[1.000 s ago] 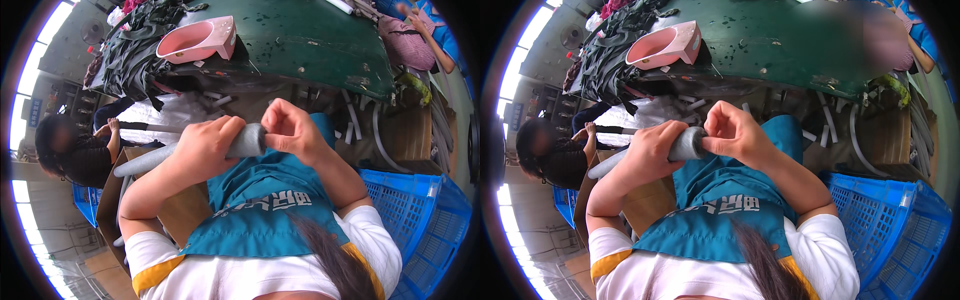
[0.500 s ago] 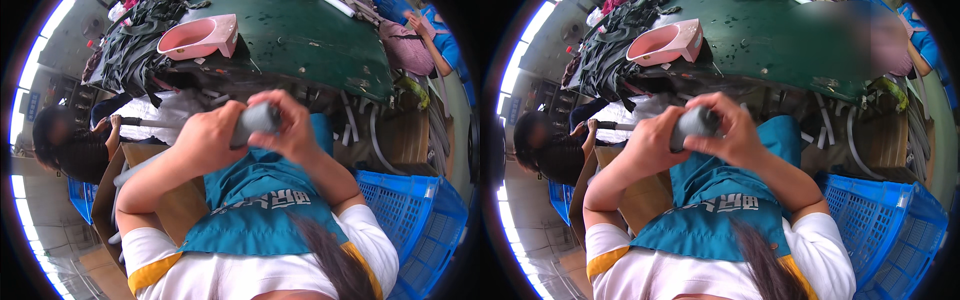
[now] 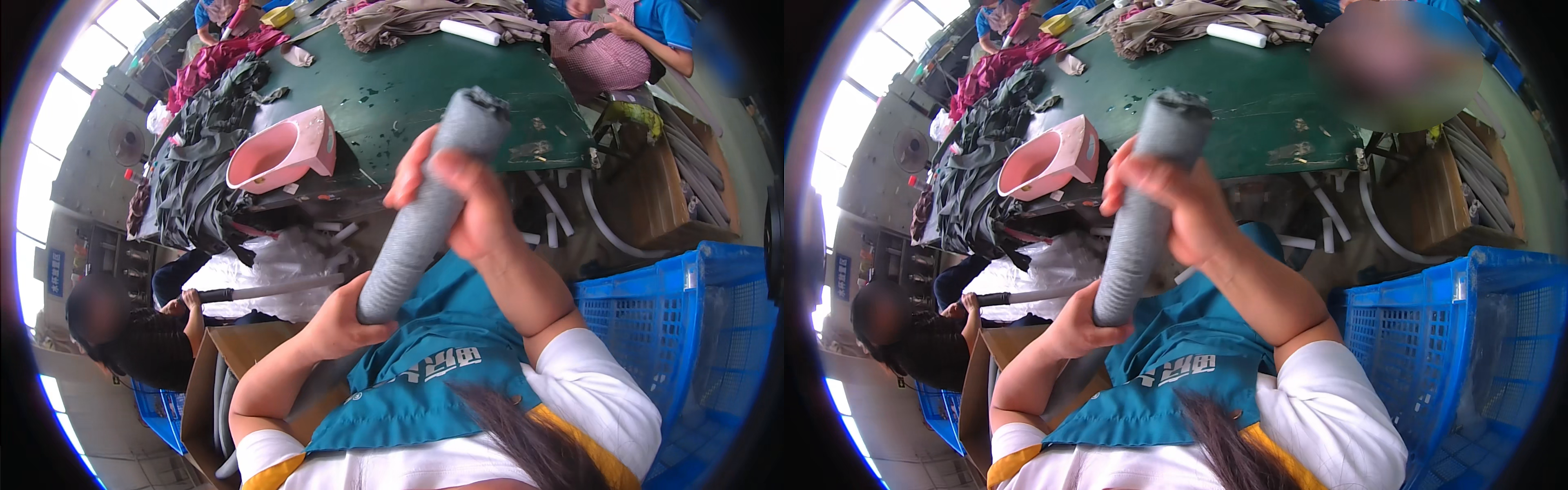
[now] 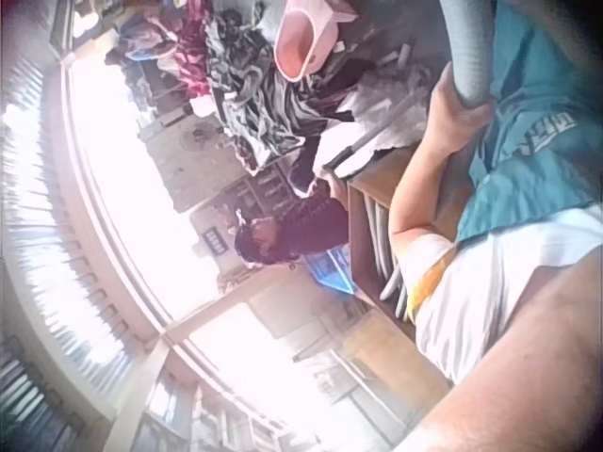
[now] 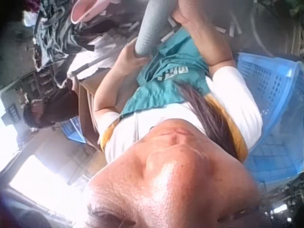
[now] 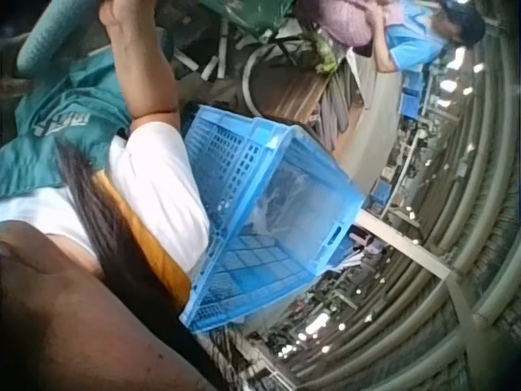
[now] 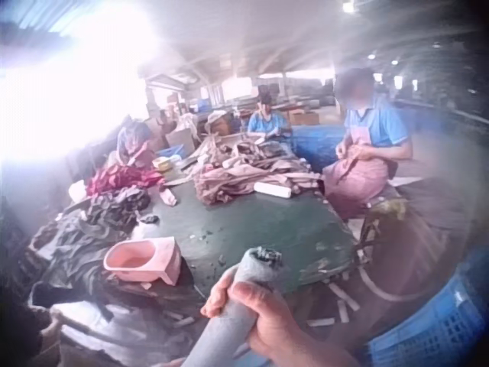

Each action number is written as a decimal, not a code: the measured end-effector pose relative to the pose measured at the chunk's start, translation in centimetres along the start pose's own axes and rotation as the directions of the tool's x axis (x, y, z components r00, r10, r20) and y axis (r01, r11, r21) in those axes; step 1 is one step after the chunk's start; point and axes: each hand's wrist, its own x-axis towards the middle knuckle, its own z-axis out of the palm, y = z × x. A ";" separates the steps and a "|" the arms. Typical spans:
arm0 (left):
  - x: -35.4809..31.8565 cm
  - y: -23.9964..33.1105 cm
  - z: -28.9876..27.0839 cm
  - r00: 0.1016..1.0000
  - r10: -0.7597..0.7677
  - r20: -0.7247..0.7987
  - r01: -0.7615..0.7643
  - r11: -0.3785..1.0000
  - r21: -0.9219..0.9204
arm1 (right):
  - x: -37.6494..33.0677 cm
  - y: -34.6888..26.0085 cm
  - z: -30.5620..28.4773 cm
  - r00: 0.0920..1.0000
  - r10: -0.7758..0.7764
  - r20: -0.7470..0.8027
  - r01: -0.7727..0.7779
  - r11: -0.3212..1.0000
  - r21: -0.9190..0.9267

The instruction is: The person slides gray fabric sleeves onto white foam rollers, ties the open ends with string, and trims the excess with scissors. The finished rollers are placed into a cardboard box. The person repeats this process for multiple rollers.

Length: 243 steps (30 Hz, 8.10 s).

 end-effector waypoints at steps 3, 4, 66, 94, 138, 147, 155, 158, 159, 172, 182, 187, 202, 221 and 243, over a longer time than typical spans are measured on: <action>0.2 0.1 0.3 0.999 0.042 -0.014 -0.043 0.997 -0.066 | -0.9 0.9 0.2 0.990 0.113 0.080 -0.116 0.993 0.037; 0.3 0.2 0.3 0.998 0.052 -0.030 -0.054 0.996 -0.065 | -1.2 1.3 0.2 0.988 0.119 0.099 -0.121 0.993 0.007; -3.5 -3.3 -6.2 0.947 0.003 0.322 0.210 0.750 -0.627 | 5.7 -4.6 -15.2 0.954 0.119 -0.275 -0.105 0.992 0.066; -32.6 -14.1 -3.2 0.119 0.446 -0.887 0.897 0.336 0.289 | -2.8 13.9 7.1 0.644 0.590 0.487 -0.431 0.806 -0.406; 13.7 -28.2 -44.4 0.299 0.379 -0.876 0.797 0.405 0.447 | 13.3 18.4 -12.3 0.529 0.593 0.607 0.784 -0.068 -0.617; 12.2 -24.2 -53.0 0.213 0.378 -0.901 0.650 0.634 0.419 | 13.3 18.2 -12.5 0.544 0.617 0.569 0.748 -0.049 -0.661; 12.1 -13.9 -50.3 -0.032 0.668 -0.743 0.381 0.695 0.609 | 13.2 18.0 -13.0 0.530 0.579 0.620 0.790 -0.071 -0.609; 12.9 -10.1 -44.4 0.269 0.800 -0.536 0.503 0.358 0.787 | 13.3 18.1 -12.9 0.516 0.572 0.638 0.807 -0.074 -0.586; 13.5 -9.3 -42.8 0.378 0.775 -0.507 0.475 0.308 0.824 | 13.2 18.1 -13.1 0.524 0.571 0.632 0.798 -0.069 -0.599; 19.3 -14.7 -37.1 0.896 0.064 -0.439 0.434 0.081 0.897 | 12.4 18.6 -13.8 0.529 0.487 0.695 0.808 -0.038 -0.588; 21.8 -19.0 -38.8 0.956 -0.122 -0.266 0.288 0.554 0.781 | 12.3 19.0 -14.0 0.523 0.470 0.711 0.811 -0.020 -0.584; 20.0 -19.7 -39.9 0.846 -0.249 -0.472 0.477 0.750 0.458 | 12.5 19.3 -14.3 0.523 0.484 0.702 0.810 -0.026 -0.586; 18.9 -15.1 -36.6 0.685 0.336 -0.646 0.238 0.735 0.635 | 12.2 18.4 -14.9 0.527 0.533 0.662 0.817 -0.102 -0.568; 5.3 -22.4 -35.4 0.281 0.610 -0.741 0.495 0.570 0.656 | 12.3 18.7 -14.7 0.542 0.520 0.661 0.808 -0.107 -0.579; 19.3 -67.6 -10.0 0.583 -0.618 -0.528 0.744 0.667 0.041 | 13.2 18.8 -15.5 0.626 0.710 0.324 0.674 -0.282 -0.683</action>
